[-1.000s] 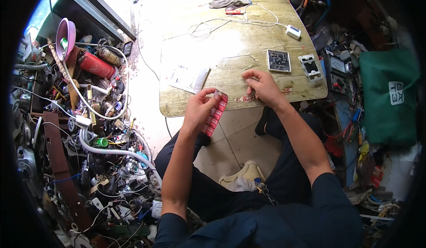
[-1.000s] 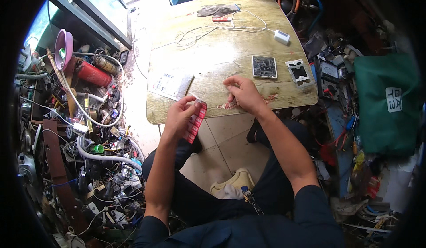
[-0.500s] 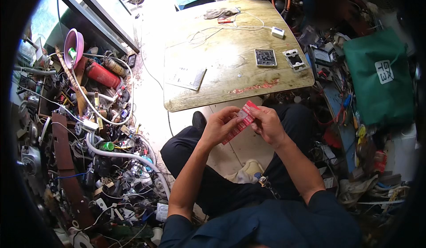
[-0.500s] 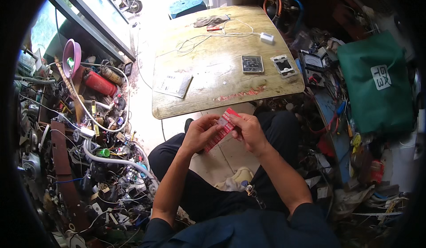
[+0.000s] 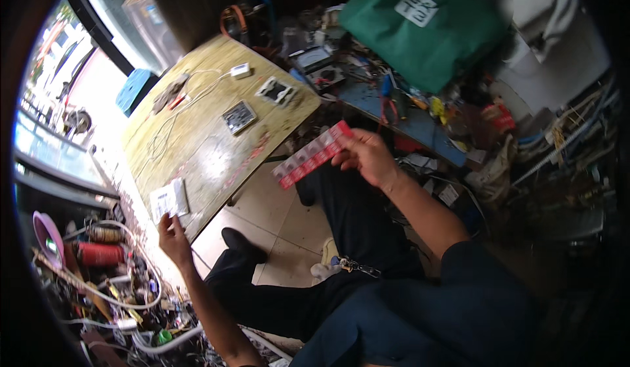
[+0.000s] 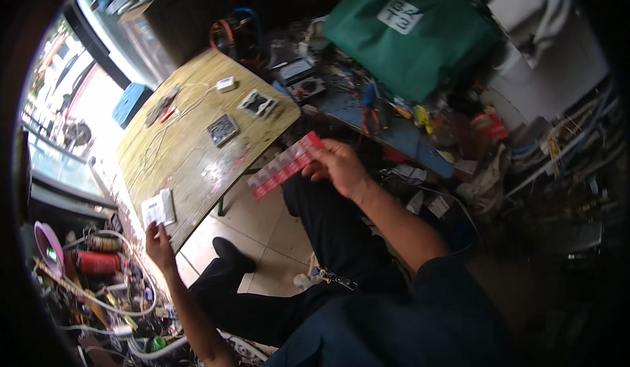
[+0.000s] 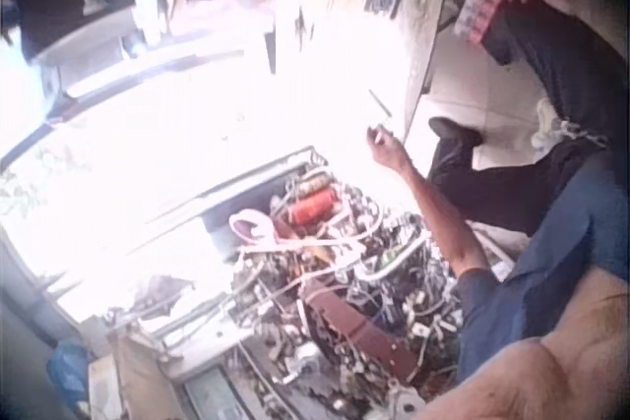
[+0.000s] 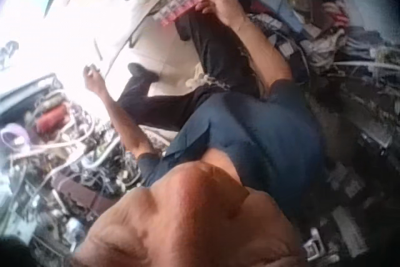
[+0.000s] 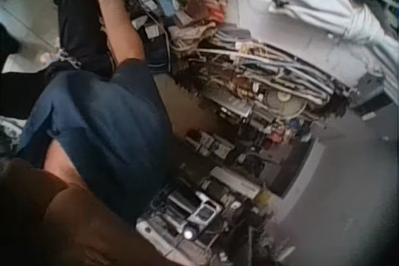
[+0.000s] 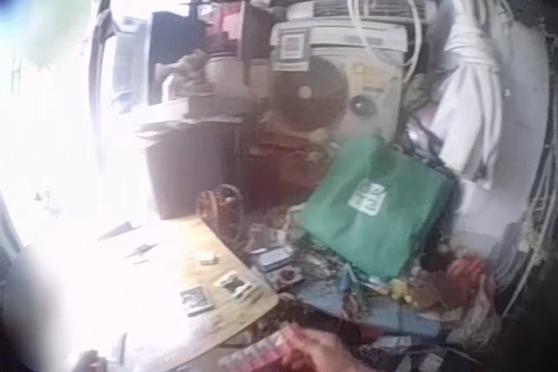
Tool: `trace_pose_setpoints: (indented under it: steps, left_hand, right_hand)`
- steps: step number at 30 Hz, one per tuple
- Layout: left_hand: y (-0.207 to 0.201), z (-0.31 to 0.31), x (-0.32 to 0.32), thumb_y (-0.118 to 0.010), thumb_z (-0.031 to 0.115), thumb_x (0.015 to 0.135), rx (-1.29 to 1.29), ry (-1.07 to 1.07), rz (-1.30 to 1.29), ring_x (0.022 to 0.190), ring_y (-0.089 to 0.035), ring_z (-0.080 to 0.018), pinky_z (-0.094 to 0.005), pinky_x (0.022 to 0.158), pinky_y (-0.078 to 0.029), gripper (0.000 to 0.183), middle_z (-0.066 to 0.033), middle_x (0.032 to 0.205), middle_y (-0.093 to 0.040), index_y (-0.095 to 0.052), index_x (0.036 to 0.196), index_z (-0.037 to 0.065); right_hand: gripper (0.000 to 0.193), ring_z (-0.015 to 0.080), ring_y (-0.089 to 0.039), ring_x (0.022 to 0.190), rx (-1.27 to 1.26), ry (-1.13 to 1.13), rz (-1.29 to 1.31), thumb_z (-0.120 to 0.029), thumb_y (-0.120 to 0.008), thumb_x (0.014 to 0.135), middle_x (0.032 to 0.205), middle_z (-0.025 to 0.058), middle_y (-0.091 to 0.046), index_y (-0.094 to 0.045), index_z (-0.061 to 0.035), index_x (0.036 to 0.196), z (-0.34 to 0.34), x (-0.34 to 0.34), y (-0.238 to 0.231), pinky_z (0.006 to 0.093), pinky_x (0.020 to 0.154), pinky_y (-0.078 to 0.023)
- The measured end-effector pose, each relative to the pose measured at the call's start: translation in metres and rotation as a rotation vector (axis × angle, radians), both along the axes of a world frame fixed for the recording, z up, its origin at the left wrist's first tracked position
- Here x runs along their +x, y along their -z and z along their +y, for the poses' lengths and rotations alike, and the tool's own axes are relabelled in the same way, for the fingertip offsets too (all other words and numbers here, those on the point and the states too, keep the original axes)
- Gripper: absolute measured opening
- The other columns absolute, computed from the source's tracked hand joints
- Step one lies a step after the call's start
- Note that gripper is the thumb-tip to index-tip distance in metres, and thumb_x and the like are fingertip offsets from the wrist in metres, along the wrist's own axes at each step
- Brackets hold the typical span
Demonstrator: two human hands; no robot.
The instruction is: The person opens a package containing small electronic components, then uses multimeter probes to test a circuit board and a disassembled mobile phone. The person handles the phone casing and internal board, turning them over to inspect different sides.
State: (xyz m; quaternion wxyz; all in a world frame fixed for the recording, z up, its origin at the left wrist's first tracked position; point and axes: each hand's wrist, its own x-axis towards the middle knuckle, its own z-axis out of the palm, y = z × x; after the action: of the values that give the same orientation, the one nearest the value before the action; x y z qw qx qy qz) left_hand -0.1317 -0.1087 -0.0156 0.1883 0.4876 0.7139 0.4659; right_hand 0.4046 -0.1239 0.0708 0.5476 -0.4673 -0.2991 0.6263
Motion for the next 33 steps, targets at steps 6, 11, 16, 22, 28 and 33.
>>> trace_pose_setpoints:
  steps: [6, 11, 16, 22, 28, 33]
  left_hand:
    - [-0.001, 0.034, -0.025, -0.084, 0.042, 0.089, -0.081, -0.017, 0.625, 0.103, -0.067, -0.0331, -0.0433, 0.09, -0.053, 0.064, -0.0178, 0.112, -0.069, -0.065, 0.132, -0.002]
    - [0.009, 0.045, -0.018, -0.084, 0.045, 0.087, -0.213, 0.043, 0.687, 0.104, -0.066, -0.0373, -0.0464, 0.09, -0.053, 0.065, -0.0196, 0.113, -0.066, -0.066, 0.13, 0.0]
    - [0.018, 0.054, -0.018, -0.081, 0.042, 0.09, -0.28, 0.121, 0.727, 0.095, -0.063, -0.0394, -0.0471, 0.085, -0.051, 0.052, -0.0192, 0.105, -0.066, -0.068, 0.111, -0.004]
    - [0.019, 0.049, -0.011, -0.079, 0.036, 0.089, -0.186, 0.118, 0.762, 0.089, -0.064, -0.0416, -0.048, 0.081, -0.051, 0.042, -0.0207, 0.099, -0.066, -0.067, 0.096, -0.004]
    - [0.0, 0.044, 0.006, -0.071, 0.026, 0.091, -0.186, -0.033, 0.562, 0.093, -0.072, -0.0432, -0.0477, 0.084, -0.055, 0.029, -0.026, 0.099, -0.075, -0.076, 0.102, -0.001]
    - [-0.003, 0.058, -0.014, -0.069, 0.02, 0.095, -0.027, -0.138, 0.478, 0.076, -0.072, -0.0439, -0.0473, 0.071, -0.056, 0.024, -0.0257, 0.083, -0.073, -0.07, 0.098, -0.004]
  right_hand:
    - [0.02, 0.0195, -0.076, 0.091, 0.134, 0.493, -0.094, -0.016, -0.06, 0.106, 0.108, 0.0118, -0.076, -0.066, -0.0014, 0.12, -0.027, 0.14, 0.002, 0.0305, 0.076, -0.062]
    - [0.019, 0.0227, -0.076, 0.095, 0.226, 0.781, -0.124, -0.013, -0.058, 0.106, 0.109, 0.0126, -0.076, -0.066, -0.0018, 0.121, -0.06, 0.228, 0.005, 0.0333, 0.078, -0.062]
    - [0.017, 0.0188, -0.075, 0.086, 0.153, 0.943, -0.301, -0.015, -0.056, 0.107, 0.101, 0.0078, -0.075, -0.066, -0.006, 0.118, -0.095, 0.311, -0.01, 0.0301, 0.068, -0.059]
    - [0.016, 0.0131, -0.071, 0.076, -0.07, 0.848, -0.623, -0.018, -0.06, 0.106, 0.093, 0.003, -0.073, -0.068, -0.0083, 0.116, -0.067, 0.411, 0.002, 0.0269, 0.061, -0.057]
    - [0.049, 0.0208, -0.072, 0.091, -0.046, 0.748, -0.555, -0.015, -0.064, 0.103, 0.111, 0.0114, -0.072, -0.05, 0.0001, 0.147, -0.027, 0.445, 0.063, 0.0344, 0.082, -0.063]
    - [0.059, 0.0251, -0.066, 0.118, -0.08, 0.863, -0.949, -0.013, -0.068, 0.103, 0.146, 0.0164, -0.058, -0.044, -0.0068, 0.157, -0.031, 0.46, 0.08, 0.0386, 0.096, -0.056]
